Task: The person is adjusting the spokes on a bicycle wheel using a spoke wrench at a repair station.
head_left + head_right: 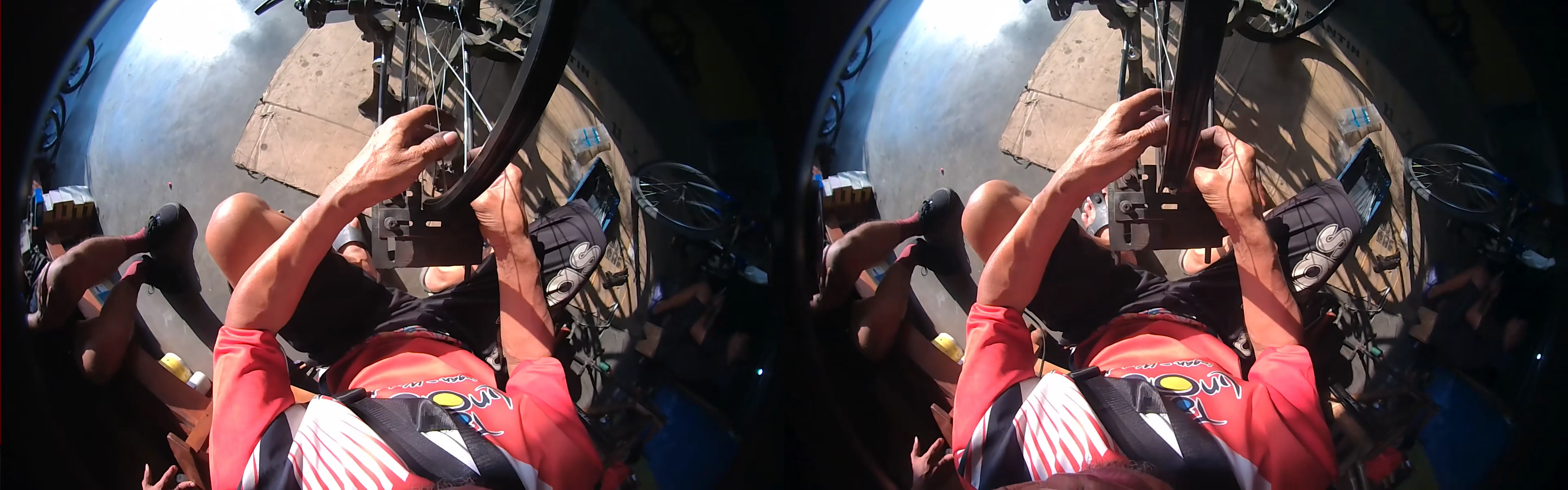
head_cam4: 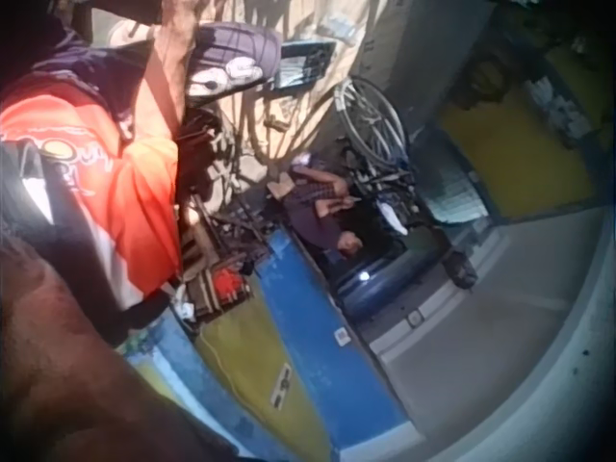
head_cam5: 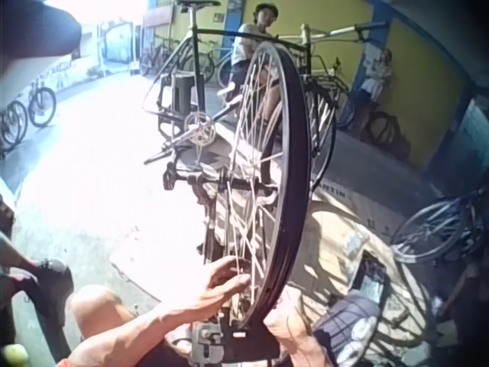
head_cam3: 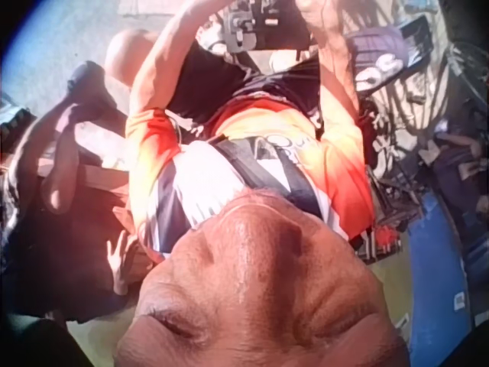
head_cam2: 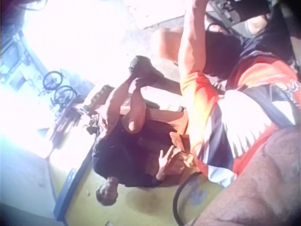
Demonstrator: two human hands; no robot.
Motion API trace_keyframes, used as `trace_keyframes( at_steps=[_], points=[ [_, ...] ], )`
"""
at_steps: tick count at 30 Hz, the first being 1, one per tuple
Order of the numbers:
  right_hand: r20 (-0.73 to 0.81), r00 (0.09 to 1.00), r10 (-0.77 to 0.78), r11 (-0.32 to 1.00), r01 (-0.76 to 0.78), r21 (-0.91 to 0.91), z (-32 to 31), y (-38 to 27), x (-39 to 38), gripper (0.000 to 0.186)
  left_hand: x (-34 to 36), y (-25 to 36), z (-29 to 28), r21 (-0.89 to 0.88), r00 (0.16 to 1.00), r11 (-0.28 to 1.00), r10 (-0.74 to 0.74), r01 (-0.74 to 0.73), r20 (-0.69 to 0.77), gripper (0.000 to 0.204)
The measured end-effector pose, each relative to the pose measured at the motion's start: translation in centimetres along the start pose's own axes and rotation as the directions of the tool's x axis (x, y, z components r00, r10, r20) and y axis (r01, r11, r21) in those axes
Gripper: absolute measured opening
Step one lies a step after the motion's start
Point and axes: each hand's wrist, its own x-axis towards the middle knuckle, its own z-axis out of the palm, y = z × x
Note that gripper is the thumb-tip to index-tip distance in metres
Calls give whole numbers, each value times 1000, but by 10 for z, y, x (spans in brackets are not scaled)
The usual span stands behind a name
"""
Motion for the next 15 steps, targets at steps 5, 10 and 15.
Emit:
trace_keyframes(
  at_steps=[5, 10, 15],
  points=[
    [-2, 1000, 26, 977, -26, -210, 11, -7, -3, 24, -5, 0, 3, -122, 998, 991, 53, -57, -31, 55],
    [44, 995, 87, 984, -92, 154, 0, 8, 0, 25, -1, 5, -5, 55, 1000, 998, 23, -23, 2, 54],
    [41, 995, 94, 995, -95, 26, 8, -7, -1, 26, -8, 8, 0, -117, 1000, 993, 4, -6, -24, 55]
  ],
)
